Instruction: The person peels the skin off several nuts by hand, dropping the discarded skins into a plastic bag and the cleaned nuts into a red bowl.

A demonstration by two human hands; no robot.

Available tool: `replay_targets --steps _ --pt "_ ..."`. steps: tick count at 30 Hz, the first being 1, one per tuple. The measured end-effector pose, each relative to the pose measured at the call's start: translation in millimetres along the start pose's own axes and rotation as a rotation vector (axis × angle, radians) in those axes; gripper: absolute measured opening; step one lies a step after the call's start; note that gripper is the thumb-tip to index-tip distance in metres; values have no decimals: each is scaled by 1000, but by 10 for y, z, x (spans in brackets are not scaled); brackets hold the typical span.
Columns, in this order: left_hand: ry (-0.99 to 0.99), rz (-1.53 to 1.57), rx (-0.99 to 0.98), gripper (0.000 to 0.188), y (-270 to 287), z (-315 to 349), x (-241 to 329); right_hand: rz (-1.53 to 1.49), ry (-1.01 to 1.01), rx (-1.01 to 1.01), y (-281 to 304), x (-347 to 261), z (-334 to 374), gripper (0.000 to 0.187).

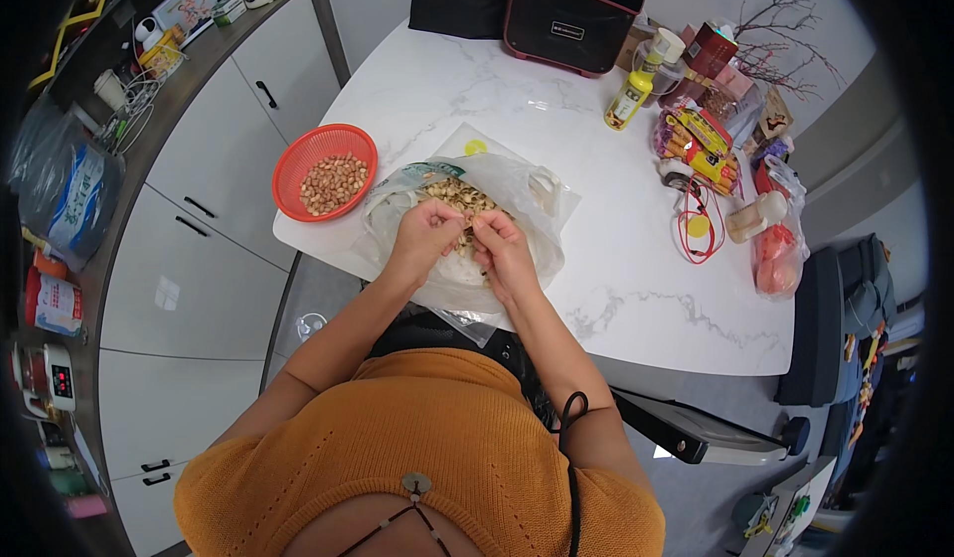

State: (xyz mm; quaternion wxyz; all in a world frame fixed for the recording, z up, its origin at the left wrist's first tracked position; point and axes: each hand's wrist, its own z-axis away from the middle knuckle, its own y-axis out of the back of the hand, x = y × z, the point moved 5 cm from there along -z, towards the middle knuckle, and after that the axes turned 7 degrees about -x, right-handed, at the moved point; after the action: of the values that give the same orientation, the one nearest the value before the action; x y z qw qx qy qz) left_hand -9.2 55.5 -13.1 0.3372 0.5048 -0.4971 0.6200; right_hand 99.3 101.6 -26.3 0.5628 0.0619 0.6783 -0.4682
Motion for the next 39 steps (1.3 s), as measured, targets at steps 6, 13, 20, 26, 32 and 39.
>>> replay_targets --steps 6,13,20,26,32,39 --pt "13 30 -10 6 -4 13 14 64 49 33 2 -17 -9 7" --pt "84 4 -52 8 -18 21 73 444 257 122 90 -118 -17 7" --pt "12 14 -104 8 -20 -4 -1 753 461 109 -27 -286 55 9" --pt "-166 -330 59 8 -12 36 82 711 497 134 -13 -223 64 9" --pt "-376 -466 126 4 -43 70 151 292 212 169 -39 -84 45 12" --pt "-302 -441 126 3 23 48 33 35 125 114 -58 -125 -32 20"
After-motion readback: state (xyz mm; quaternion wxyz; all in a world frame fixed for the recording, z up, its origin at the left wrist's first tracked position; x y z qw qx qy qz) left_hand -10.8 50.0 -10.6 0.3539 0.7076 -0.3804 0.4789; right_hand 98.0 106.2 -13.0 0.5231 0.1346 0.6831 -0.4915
